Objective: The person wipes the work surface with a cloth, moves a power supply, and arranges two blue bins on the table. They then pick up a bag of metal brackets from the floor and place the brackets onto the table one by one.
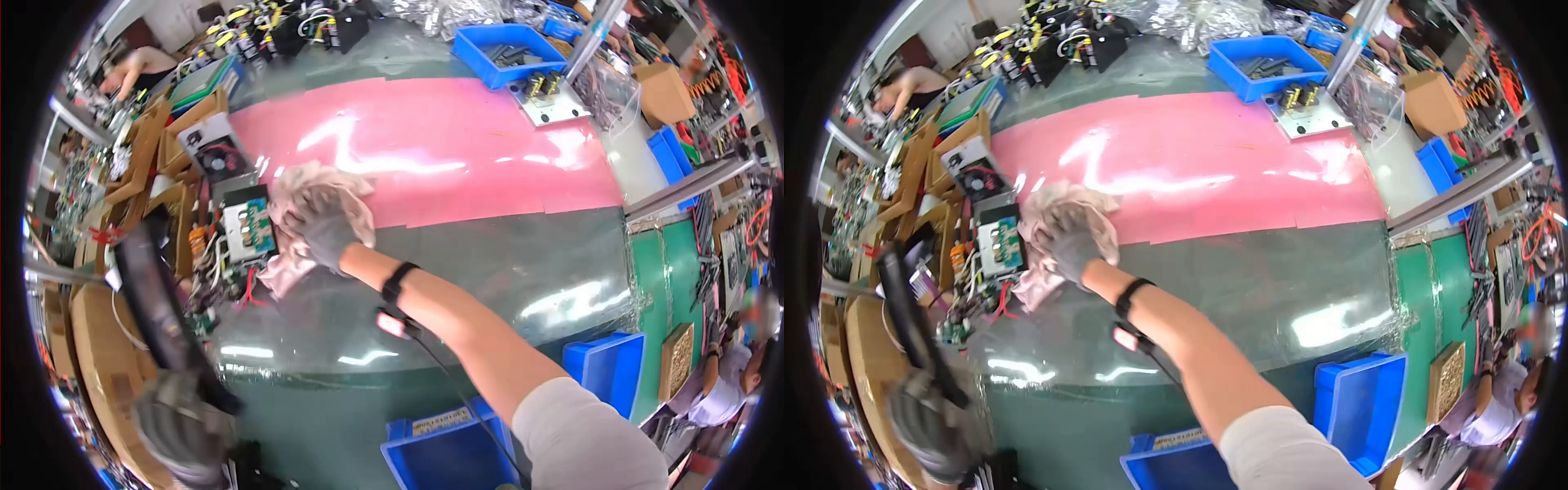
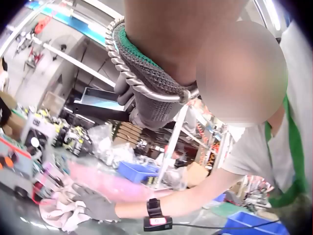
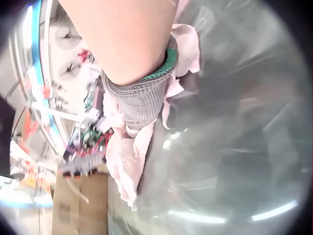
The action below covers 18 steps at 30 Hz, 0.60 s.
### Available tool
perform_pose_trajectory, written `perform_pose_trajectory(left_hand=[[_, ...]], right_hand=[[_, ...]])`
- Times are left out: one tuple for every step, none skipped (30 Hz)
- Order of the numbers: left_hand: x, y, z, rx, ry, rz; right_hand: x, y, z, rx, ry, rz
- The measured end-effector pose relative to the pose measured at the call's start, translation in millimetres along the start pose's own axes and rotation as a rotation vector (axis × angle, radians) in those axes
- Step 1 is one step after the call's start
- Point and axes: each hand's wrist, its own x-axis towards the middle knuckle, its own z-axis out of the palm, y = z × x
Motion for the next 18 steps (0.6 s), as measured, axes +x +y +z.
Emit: perform_pose_trajectory(left_hand=[[5.7,-16.9,9.1,0.073,-0.009,-0.012],[12.4,-31.9,19.5,0.142,-0.021,-0.028],[20.3,-44.3,30.7,0.144,-0.055,-0.048],[25.6,-56.9,41.8,0.149,-0.091,-0.068],[26.1,-71.3,58.9,0.112,-0.135,-0.130],[28.0,-84.4,76.1,0.093,-0.125,-0.122],[31.2,-96.3,93.2,0.076,-0.115,-0.117],[34.7,-104.5,107.6,0.060,-0.106,-0.112],[39.4,-108.3,119.8,0.042,-0.120,-0.129],[44.8,-109.8,131.0,0.024,-0.134,-0.148],[50.1,-110.9,142.3,0.004,-0.145,-0.168],[52.7,-114.6,155.3,0.023,-0.172,-0.136],[55.8,-118.1,166.4,0.044,-0.200,-0.105],[58.2,-119.7,175.4,0.067,-0.226,-0.072],[65.1,-109.3,175.8,0.042,-0.232,-0.096],[67.2,-104.6,179.9,0.024,-0.252,-0.105],[68.7,-100.9,184.9,0.006,-0.273,-0.111],[69.2,-98.4,189.2,-0.013,-0.298,-0.115]], right_hand=[[16.9,8.1,12.2,0.035,0.043,0.049],[29.2,18.6,26.1,0.070,0.081,0.093],[43.8,29.1,22.8,0.001,-0.066,0.167],[49.0,46.0,28.5,0.005,-0.079,0.217],[52.6,63.7,36.7,0.010,-0.089,0.268],[54.4,82.1,43.1,0.013,-0.101,0.318],[51.2,104.2,44.9,0.006,-0.095,0.391],[41.5,127.4,45.2,0.001,-0.087,0.463],[26.2,148.3,38.6,-0.081,-0.074,0.481],[10.8,168.7,33.1,-0.096,-0.061,0.507],[-8.3,182.1,12.3,-0.115,-0.063,0.519],[-24.4,195.4,5.4,-0.198,0.007,0.523],[-40.1,206.3,-1.7,-0.216,0.022,0.539],[-56.0,215.7,-9.3,-0.232,0.039,0.557],[-72.6,225.5,-15.7,-0.255,0.030,0.568],[-88.8,237.4,-21.2,-0.280,0.023,0.577],[-104.3,247.6,-31.5,-0.304,0.014,0.588],[-118.4,254.9,-51.7,-0.222,-0.036,0.604]])
